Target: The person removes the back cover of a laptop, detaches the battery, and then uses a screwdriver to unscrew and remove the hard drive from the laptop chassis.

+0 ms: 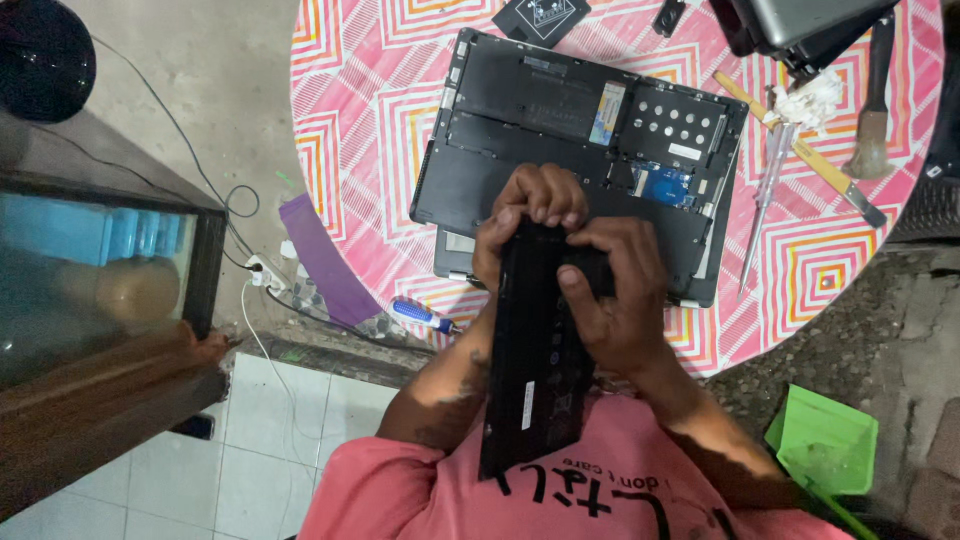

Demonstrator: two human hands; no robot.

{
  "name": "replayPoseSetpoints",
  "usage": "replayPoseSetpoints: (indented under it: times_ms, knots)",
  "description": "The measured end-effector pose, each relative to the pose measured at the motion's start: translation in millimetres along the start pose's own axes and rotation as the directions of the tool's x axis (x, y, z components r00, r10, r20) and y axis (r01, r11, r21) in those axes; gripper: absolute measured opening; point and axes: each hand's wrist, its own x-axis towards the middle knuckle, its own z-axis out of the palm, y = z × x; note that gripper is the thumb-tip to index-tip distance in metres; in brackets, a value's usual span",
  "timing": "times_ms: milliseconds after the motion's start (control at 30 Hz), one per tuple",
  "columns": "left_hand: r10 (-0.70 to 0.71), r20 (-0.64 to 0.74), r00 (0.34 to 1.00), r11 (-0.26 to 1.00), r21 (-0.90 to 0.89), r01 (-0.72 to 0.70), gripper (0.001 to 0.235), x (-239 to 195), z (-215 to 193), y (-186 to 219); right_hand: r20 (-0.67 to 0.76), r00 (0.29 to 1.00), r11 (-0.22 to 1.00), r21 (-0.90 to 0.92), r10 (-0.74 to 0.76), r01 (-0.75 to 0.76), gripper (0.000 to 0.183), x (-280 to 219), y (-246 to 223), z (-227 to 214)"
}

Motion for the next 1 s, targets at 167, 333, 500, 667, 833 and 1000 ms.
replayPoseSetpoints:
  times_ms: [167,333,500,667,833,1000]
  knots:
    - [-0.054,-0.016,0.998,0.998,-0.024,0.053,0.022,-5.0,-2.2,-0.1,-0.003,1.000,1.000,-0.008,0.022,-0.022,0.022,-3.4,6.8,2.7]
    - [-0.079,-0.053,0.995,0.996,-0.035,0.077,0.023,-13.4,-15.0,-2.1,0.002,1.000,1.000,-0.007,0.007,-0.007,0.018,-4.1,14.4,7.1]
    - [-0.095,-0.060,0.994,0.985,-0.148,0.085,0.021,-2.6,-29.1,7.3,0.034,0.993,0.987,0.114,0.112,-0.115,0.023,-3.9,10.8,-0.1]
    - [-0.052,0.093,0.994,0.997,0.055,0.047,0.027,45.9,-35.5,61.0,0.190,0.884,0.672,0.588,0.427,-0.451,0.046,-51.2,15.5,20.6]
    - [-0.029,-0.037,0.999,0.978,0.203,0.036,0.032,49.1,-9.9,55.8,0.380,0.760,0.125,0.850,0.527,-0.512,0.039,-74.4,21.6,31.0]
    - [-0.485,-0.249,0.838,0.650,0.538,0.536,0.064,2.3,-30.0,81.6,0.209,0.811,0.572,0.615,0.546,-0.543,0.033,-46.1,64.0,-13.3]
